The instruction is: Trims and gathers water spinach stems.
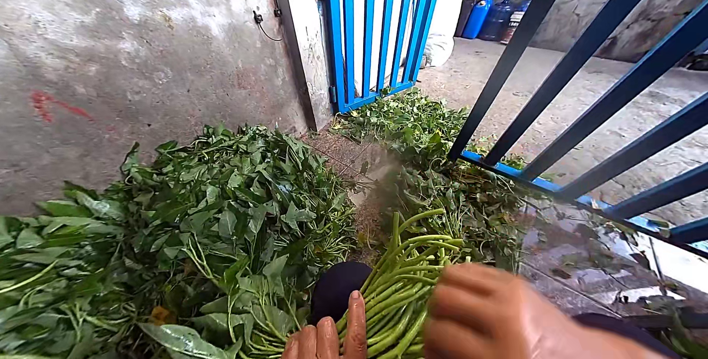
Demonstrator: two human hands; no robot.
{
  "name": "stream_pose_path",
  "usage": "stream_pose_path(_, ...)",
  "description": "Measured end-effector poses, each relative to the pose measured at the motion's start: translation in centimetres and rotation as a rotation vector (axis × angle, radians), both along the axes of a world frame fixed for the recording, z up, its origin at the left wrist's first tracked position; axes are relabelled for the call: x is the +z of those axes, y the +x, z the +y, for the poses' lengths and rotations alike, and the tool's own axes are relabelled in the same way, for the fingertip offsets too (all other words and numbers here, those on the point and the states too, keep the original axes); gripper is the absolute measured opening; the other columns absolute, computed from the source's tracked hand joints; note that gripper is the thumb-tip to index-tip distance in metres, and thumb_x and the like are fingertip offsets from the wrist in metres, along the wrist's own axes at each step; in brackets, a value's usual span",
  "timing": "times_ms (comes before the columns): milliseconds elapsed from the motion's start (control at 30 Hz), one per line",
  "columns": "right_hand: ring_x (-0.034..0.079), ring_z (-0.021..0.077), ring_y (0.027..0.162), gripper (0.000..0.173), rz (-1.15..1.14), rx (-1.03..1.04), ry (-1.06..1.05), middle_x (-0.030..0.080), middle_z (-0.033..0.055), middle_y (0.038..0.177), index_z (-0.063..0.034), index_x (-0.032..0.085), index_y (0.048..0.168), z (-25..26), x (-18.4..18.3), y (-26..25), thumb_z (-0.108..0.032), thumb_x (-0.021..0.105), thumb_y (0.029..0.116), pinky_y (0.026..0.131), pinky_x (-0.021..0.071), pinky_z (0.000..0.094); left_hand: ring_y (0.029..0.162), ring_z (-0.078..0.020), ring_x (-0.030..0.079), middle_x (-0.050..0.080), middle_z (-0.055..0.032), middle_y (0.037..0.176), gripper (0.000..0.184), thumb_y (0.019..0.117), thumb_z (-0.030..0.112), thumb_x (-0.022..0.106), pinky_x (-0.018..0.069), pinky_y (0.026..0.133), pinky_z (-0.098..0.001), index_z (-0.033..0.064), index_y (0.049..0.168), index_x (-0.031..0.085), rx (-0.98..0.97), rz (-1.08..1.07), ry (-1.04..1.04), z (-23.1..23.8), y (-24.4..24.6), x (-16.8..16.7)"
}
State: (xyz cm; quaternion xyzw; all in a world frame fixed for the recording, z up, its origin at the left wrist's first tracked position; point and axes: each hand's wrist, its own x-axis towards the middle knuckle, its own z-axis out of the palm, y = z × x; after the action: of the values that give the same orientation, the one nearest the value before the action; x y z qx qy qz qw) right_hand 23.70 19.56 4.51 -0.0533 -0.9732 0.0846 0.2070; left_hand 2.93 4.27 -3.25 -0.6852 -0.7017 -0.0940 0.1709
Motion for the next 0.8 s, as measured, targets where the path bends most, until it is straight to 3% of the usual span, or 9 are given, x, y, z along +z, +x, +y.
stream_pose_path(67, 0.064, 0.0269, 0.096, 0.02, -0.122, -0.056, 0.133, 0.068, 0.0082, 0.103, -0.0107, 0.068, 0.112, -1.9, -2.8, -0.8, -0.021, 0.053, 0.1043, 0.075, 0.0502, 0.0386, 0.063, -0.0313, 0.062, 0.064, -0.0144, 0.075, 0.052, 0.0883, 0.025, 0.071, 0.05, 0.058, -0.0422, 0.0079, 0.137, 0.066, 0.001, 0.015, 0.011, -0.1, 0.1, 0.0)
stream_pose_path(100, 0.063, 0.026, 0.098, 0.021, -0.134, -0.081, 0.172, 0.067, 0.0067, 0.106, -0.0123, 0.068, 0.115, -2.1, -3.9, -1.0, -0.022, 0.053, 0.1041, 0.076, 0.0499, 0.0377, 0.063, -0.0311, 0.062, 0.065, -0.0141, 0.075, 0.051, 0.0888, 0.024, 0.07, 0.0498, 0.058, -0.0419, 0.0084, 0.137, 0.066, 0.006, 0.028, 0.015, -0.2, 0.1, 0.0)
stream_pose_path(333, 0.058, 0.0239, 0.088, 0.014, -0.119, -0.144, 0.187, 0.06, 0.0033, 0.091, -0.0179, 0.06, 0.09, -2.1, -4.7, -0.9, -0.029, 0.054, 0.0963, 0.071, 0.0427, 0.0392, 0.064, -0.0301, 0.061, 0.063, -0.0127, 0.075, 0.05, 0.0903, 0.02, 0.067, 0.0483, 0.059, -0.0416, 0.0094, 0.139, 0.065, 0.029, 0.047, 0.009, -0.2, 1.0, -0.1)
stream_pose_path(500, 0.059, 0.0224, 0.088, 0.017, -0.182, -0.147, 0.253, 0.062, 0.0008, 0.089, -0.0179, 0.063, 0.098, -1.6, -4.6, -0.3, -0.027, 0.049, 0.0977, 0.075, 0.0436, 0.0394, 0.062, -0.0292, 0.061, 0.063, -0.0123, 0.074, 0.051, 0.088, 0.02, 0.069, 0.0477, 0.057, -0.0403, 0.0085, 0.138, 0.066, 0.032, 0.066, 0.022, 0.2, 0.9, -0.1)
stream_pose_path(633, 0.057, 0.0243, 0.084, 0.022, -0.239, -0.122, 0.278, 0.057, 0.0017, 0.086, -0.0209, 0.062, 0.095, -1.0, -4.8, 0.3, -0.04, 0.051, 0.098, 0.072, 0.0433, 0.0413, 0.063, -0.0295, 0.061, 0.063, -0.0124, 0.074, 0.049, 0.092, 0.021, 0.066, 0.0476, 0.058, -0.0409, 0.0095, 0.14, 0.064, 0.016, 0.089, 0.014, 0.0, 1.1, -0.2)
stream_pose_path(800, 0.057, 0.0259, 0.087, 0.046, -0.308, -0.131, 0.296, 0.058, 0.0039, 0.091, -0.0198, 0.06, 0.086, -0.7, -5.2, 0.8, -0.056, 0.039, 0.1026, 0.074, 0.0417, 0.0426, 0.064, -0.0295, 0.062, 0.063, -0.0124, 0.075, 0.05, 0.0917, 0.02, 0.066, 0.0479, 0.059, -0.0411, 0.0107, 0.141, 0.063, 0.02, 0.12, -0.001, 0.2, 1.7, -0.1)
